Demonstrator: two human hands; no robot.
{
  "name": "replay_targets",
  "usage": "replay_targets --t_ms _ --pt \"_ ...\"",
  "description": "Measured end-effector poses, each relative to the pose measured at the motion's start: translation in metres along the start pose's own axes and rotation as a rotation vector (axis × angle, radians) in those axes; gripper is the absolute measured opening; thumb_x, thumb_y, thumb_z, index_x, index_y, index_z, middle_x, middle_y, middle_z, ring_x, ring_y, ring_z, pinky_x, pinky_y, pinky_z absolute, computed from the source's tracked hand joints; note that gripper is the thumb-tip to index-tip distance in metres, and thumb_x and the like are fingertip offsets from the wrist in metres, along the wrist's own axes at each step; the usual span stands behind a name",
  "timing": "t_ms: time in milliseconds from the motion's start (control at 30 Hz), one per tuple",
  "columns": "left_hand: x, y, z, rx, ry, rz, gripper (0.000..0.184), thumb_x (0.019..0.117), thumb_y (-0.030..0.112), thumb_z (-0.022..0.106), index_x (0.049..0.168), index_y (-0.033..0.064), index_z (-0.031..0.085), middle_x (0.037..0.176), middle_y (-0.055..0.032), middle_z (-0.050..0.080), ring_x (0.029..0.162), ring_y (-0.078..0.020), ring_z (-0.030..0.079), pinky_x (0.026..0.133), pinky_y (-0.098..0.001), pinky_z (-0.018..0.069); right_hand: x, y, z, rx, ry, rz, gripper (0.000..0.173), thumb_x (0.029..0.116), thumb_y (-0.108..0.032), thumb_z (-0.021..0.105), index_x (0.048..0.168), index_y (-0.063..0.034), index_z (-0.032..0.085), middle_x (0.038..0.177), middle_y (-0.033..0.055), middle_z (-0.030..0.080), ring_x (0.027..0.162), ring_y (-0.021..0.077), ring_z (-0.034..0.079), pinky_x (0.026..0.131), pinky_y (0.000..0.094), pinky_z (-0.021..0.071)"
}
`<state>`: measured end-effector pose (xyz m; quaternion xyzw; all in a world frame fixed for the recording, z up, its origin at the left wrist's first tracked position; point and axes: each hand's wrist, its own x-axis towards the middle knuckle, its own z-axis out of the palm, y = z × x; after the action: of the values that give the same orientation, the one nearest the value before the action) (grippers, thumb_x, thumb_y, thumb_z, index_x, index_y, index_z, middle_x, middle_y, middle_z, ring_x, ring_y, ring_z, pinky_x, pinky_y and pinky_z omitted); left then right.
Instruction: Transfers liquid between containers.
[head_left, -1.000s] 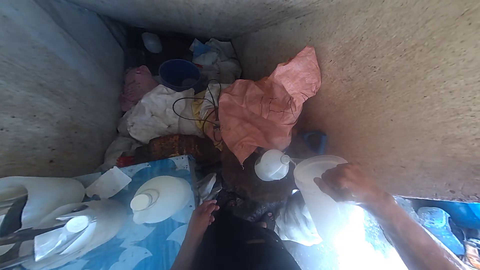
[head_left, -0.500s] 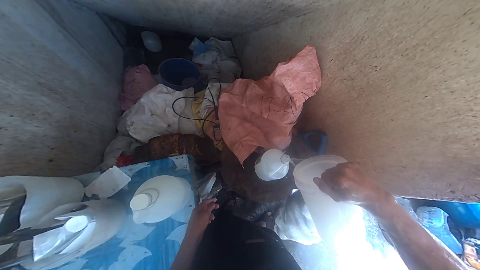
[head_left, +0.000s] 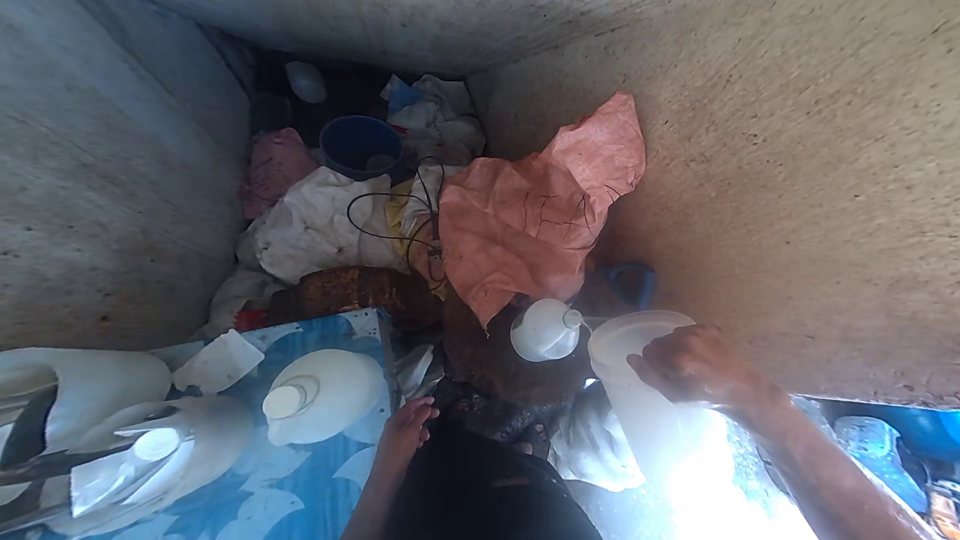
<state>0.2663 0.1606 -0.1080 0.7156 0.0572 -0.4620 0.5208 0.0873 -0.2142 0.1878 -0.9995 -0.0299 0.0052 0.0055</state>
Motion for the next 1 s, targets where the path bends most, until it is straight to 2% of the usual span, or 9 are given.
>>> replay_targets --t_ms 1000 --pt "0.0013 -0.0015 0.0047 -0.02 -0.004 0.0 0.028 0.1077 0.015 0.047 0.126 0.0034 0.064 0.095 -0.0069 0.075 0.056 -0.0082 0.058 0.05 -0.0219 0.0455 0.0013 0.0005 -0.0029 -0.003 -0.022 0.0 0.056 0.1055 -0.041 0.041 0.056 -0.0153 0.04 0.048 0.0006 0.04 0.043 0.0182 0.047 0.043 0.0377 0.0347"
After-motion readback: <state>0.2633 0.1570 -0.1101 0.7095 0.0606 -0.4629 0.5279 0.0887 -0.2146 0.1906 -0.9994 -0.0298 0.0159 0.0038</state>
